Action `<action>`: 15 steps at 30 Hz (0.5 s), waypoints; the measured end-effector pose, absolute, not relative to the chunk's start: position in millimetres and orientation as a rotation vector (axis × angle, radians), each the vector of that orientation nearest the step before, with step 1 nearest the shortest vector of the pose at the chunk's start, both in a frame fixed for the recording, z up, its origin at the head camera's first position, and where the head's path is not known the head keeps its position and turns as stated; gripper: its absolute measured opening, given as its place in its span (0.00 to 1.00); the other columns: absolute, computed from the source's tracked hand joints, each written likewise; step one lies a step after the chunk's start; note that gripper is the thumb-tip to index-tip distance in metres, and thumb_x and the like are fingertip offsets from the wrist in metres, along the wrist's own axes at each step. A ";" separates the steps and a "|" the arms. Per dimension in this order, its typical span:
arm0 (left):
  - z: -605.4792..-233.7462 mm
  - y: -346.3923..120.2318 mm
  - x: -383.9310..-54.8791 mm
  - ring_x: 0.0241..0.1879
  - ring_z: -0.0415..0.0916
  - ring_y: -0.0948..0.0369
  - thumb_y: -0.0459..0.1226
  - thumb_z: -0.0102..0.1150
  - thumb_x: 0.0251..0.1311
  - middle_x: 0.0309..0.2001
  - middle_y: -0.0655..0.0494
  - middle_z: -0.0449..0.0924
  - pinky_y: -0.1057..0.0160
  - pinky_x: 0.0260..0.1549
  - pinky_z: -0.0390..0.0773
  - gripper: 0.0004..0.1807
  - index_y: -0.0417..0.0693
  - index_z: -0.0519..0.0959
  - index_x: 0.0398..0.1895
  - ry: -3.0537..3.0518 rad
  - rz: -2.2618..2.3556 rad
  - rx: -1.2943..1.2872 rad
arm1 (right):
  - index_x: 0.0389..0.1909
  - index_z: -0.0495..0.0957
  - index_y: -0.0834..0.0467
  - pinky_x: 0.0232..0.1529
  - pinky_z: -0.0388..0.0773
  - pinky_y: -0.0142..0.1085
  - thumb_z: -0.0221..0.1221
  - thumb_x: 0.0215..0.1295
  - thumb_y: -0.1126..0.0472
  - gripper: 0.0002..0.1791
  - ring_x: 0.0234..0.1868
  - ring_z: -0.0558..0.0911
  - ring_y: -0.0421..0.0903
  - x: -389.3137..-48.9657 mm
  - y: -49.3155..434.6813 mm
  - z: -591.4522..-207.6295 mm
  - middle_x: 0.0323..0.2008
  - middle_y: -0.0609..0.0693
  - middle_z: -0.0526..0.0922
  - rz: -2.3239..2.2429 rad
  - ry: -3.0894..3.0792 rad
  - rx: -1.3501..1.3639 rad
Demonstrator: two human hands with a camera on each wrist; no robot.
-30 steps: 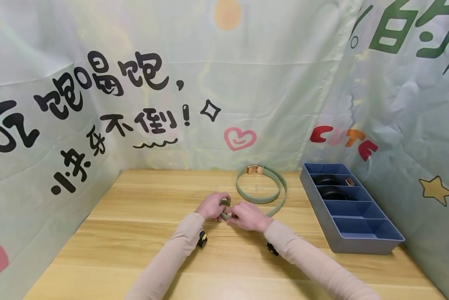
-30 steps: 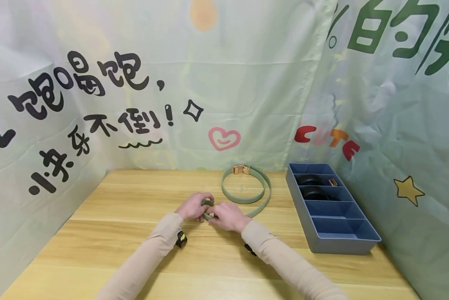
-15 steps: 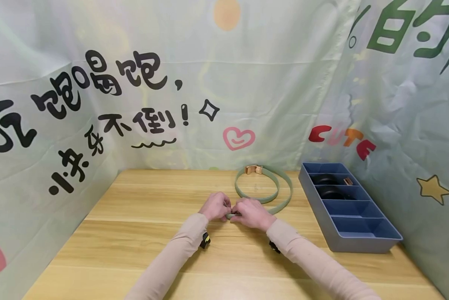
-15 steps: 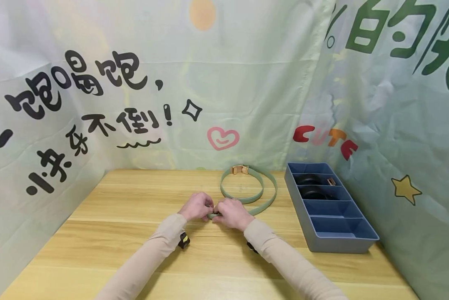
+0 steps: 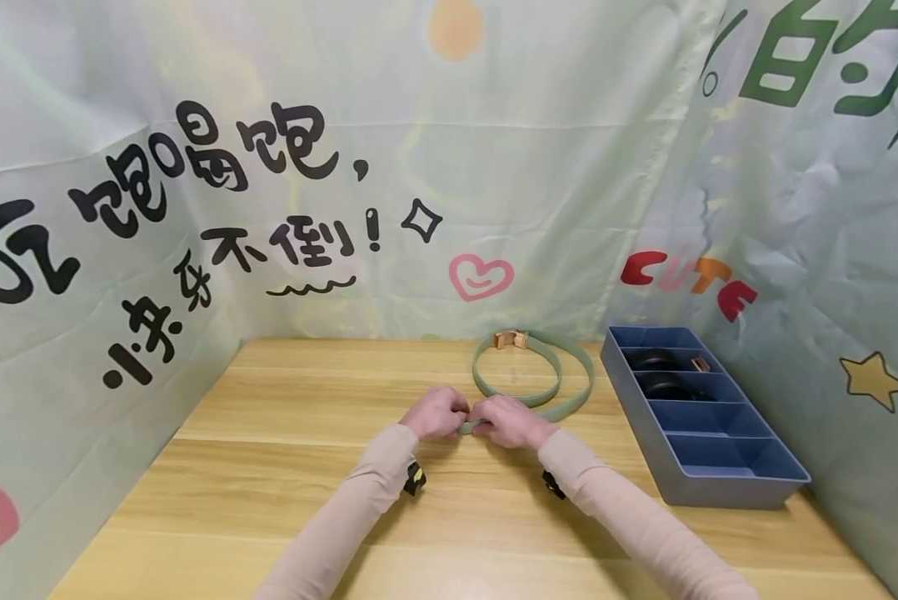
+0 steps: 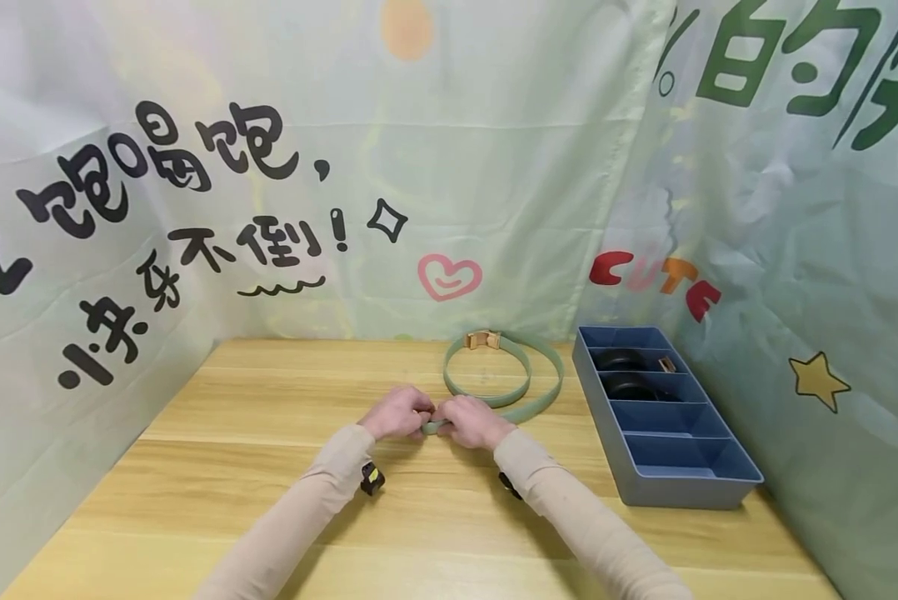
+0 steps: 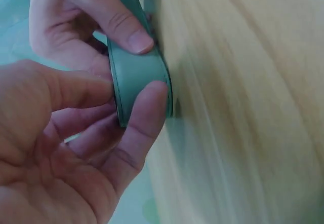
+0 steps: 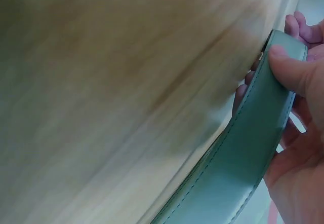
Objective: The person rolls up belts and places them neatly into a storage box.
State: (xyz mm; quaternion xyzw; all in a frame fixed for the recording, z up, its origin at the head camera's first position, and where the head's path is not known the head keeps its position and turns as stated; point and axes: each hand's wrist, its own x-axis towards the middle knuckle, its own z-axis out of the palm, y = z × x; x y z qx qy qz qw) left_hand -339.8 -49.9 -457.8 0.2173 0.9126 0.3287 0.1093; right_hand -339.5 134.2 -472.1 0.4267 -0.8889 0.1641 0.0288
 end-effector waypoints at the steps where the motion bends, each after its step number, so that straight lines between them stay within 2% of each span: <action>1: -457.9 -48.1 -339.1 0.21 0.80 0.63 0.30 0.55 0.63 0.28 0.55 0.85 0.70 0.24 0.74 0.09 0.43 0.86 0.35 2.704 0.953 0.623 | 0.32 0.84 0.53 0.29 0.68 0.31 0.65 0.61 0.65 0.04 0.26 0.71 0.37 -339.5 136.0 -472.7 0.27 0.45 0.81 0.499 -2.747 1.318; 3: -457.8 -44.4 -337.6 0.21 0.80 0.62 0.30 0.57 0.62 0.26 0.56 0.85 0.70 0.24 0.74 0.08 0.44 0.86 0.32 2.726 0.955 0.574 | 0.34 0.84 0.53 0.30 0.69 0.31 0.64 0.61 0.66 0.04 0.27 0.72 0.38 -339.3 138.5 -474.0 0.28 0.46 0.81 0.490 -2.762 1.314; 5: -456.9 -42.9 -337.4 0.20 0.81 0.61 0.30 0.58 0.59 0.27 0.55 0.85 0.69 0.24 0.75 0.06 0.41 0.85 0.33 2.748 0.964 0.544 | 0.36 0.85 0.53 0.33 0.73 0.33 0.64 0.61 0.67 0.06 0.30 0.77 0.39 -340.6 137.8 -474.2 0.31 0.46 0.83 0.504 -2.766 1.328; 8: -455.7 -40.6 -337.7 0.20 0.81 0.63 0.29 0.59 0.57 0.31 0.51 0.86 0.68 0.28 0.77 0.12 0.36 0.81 0.45 2.773 0.897 0.568 | 0.41 0.86 0.53 0.41 0.78 0.34 0.64 0.61 0.68 0.10 0.38 0.83 0.41 -342.2 136.1 -474.2 0.37 0.46 0.87 0.571 -2.792 1.339; 11: -455.5 -39.6 -339.0 0.22 0.80 0.65 0.28 0.58 0.58 0.36 0.48 0.87 0.67 0.30 0.78 0.21 0.34 0.74 0.57 2.768 0.851 0.602 | 0.40 0.86 0.53 0.43 0.79 0.33 0.63 0.62 0.69 0.10 0.41 0.84 0.41 -343.8 135.7 -474.3 0.40 0.46 0.88 0.635 -2.798 1.352; 13: -455.6 -40.2 -340.4 0.22 0.80 0.65 0.28 0.58 0.59 0.37 0.47 0.86 0.67 0.30 0.78 0.20 0.34 0.75 0.56 2.764 0.852 0.615 | 0.40 0.86 0.55 0.41 0.79 0.33 0.63 0.62 0.70 0.10 0.39 0.84 0.42 -344.5 136.5 -474.2 0.38 0.47 0.88 0.652 -2.785 1.368; 15: -455.6 -41.6 -341.5 0.22 0.79 0.65 0.30 0.58 0.60 0.34 0.48 0.87 0.68 0.28 0.77 0.14 0.35 0.80 0.49 2.759 0.868 0.600 | 0.41 0.86 0.56 0.41 0.78 0.33 0.62 0.62 0.71 0.11 0.39 0.83 0.42 -345.1 138.0 -474.0 0.38 0.48 0.87 0.646 -2.773 1.381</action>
